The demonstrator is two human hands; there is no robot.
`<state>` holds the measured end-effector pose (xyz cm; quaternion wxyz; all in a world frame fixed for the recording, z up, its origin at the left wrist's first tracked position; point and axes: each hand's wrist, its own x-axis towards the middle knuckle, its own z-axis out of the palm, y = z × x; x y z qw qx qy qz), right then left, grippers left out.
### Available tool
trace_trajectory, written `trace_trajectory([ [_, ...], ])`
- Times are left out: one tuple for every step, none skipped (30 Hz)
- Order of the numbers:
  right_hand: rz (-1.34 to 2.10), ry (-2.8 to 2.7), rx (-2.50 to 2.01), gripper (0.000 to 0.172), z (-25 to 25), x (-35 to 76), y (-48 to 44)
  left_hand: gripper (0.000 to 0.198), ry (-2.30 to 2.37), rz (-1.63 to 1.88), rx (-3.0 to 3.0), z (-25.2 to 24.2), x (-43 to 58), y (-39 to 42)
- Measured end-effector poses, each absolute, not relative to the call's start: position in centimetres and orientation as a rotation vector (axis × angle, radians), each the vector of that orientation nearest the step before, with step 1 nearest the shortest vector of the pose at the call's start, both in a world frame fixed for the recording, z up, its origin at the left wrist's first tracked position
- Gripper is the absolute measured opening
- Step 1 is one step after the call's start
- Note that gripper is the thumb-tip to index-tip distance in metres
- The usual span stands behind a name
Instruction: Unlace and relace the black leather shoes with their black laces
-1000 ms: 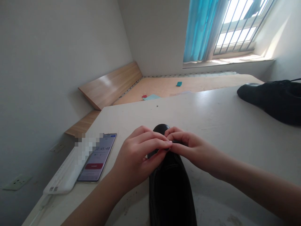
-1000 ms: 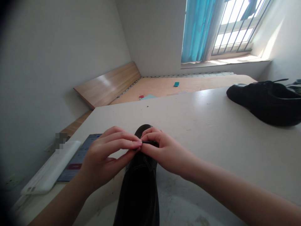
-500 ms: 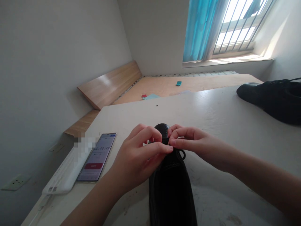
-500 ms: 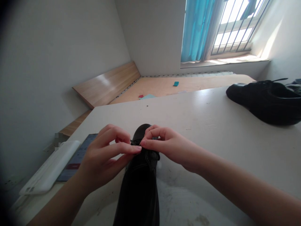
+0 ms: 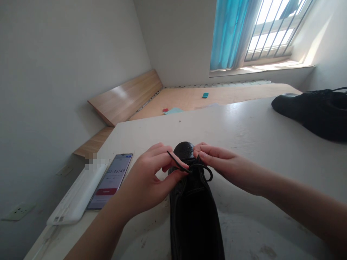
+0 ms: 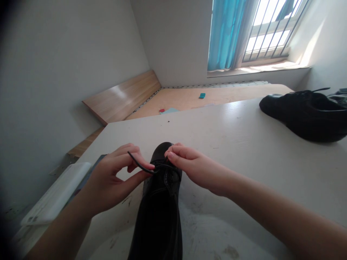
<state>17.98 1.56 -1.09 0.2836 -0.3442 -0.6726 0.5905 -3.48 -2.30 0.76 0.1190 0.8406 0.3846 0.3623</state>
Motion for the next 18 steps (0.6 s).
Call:
trace_trajectory([
  [1.584, -1.827, -0.904, 0.031, -0.97, 18.04, 1.58, 0.011, 1.158, 1.04, 2.405, 0.78, -3.43, -2.36],
  [1.571, -1.855, -0.888, 0.03, -0.84, 18.06, 1.61, 0.01, 1.187, 1.018, 2.348, 0.8, -3.36, -2.42],
  [1.543, -1.883, -0.874, 0.031, -0.73, 18.04, 1.64, 0.011, 1.21, 0.996, 2.287, 0.8, -3.28, -2.47],
  [1.512, -1.913, -0.86, 0.033, -0.64, 18.0, 1.68, 0.012, 1.221, 0.974, 2.223, 0.8, -3.19, -2.51],
  [1.487, -1.946, -0.839, 0.034, -0.58, 17.96, 1.72, 0.012, 1.22, 0.949, 2.158, 0.8, -3.1, -2.54],
  [1.464, -1.978, -0.819, 0.036, -0.56, 17.93, 1.78, 0.01, 1.211, 0.927, 2.094, 0.78, -3.0, -2.54],
  [1.435, -2.008, -0.807, 0.036, -0.57, 17.94, 1.85, 0.008, 1.2, 0.912, 2.032, 0.76, -2.91, -2.54],
  [1.383, -2.042, -0.807, 0.035, -0.6, 17.99, 1.92, 0.007, 1.192, 0.904, 1.976, 0.73, -2.83, -2.52],
  [1.302, -2.083, -0.819, 0.031, -0.65, 18.09, 2.01, 0.007, 1.194, 0.903, 1.931, 0.7, -2.75, -2.49],
  [1.187, -2.131, -0.831, 0.027, -0.71, 18.22, 2.1, 0.007, 1.207, 0.916, 1.905, 0.65, -2.69, -2.45],
  [1.046, -2.184, -0.837, 0.022, -0.78, 18.37, 2.19, 0.007, 1.236, 0.938, 1.901, 0.58, -2.64, -2.41],
  [0.886, -2.236, -0.83, 0.018, -0.84, 18.53, 2.28, 0.007, 1.279, 0.963, 1.923, 0.5, -2.6, -2.37],
  [0.728, -2.283, -0.807, 0.015, -0.89, 18.67, 2.35, 0.006, 1.33, 0.987, 1.964, 0.41, -2.57, -2.33],
  [0.587, -2.321, -0.773, 0.014, -0.94, 18.78, 2.42, 0.005, 1.379, 1.002, 2.013, 0.31, -2.54, -2.29],
  [0.474, -2.352, -0.733, 0.013, -0.97, 18.86, 2.46, 0.004, 1.42, 1.006, 2.056, 0.21, -2.52, -2.26],
  [0.392, -2.379, -0.693, 0.013, -0.99, 18.9, 2.5, 0.004, 1.451, 0.999, 2.085, 0.13, -2.5, -2.24],
  [0.343, -2.404, -0.661, 0.012, -1.0, 18.9, 2.52, 0.005, 1.47, 0.989, 2.096, 0.06, -2.49, -2.23],
  [0.32, -2.427, -0.64, 0.012, -1.0, 18.88, 2.52, 0.007, 1.478, 0.981, 2.096, 0.01, -2.47, -2.22],
])
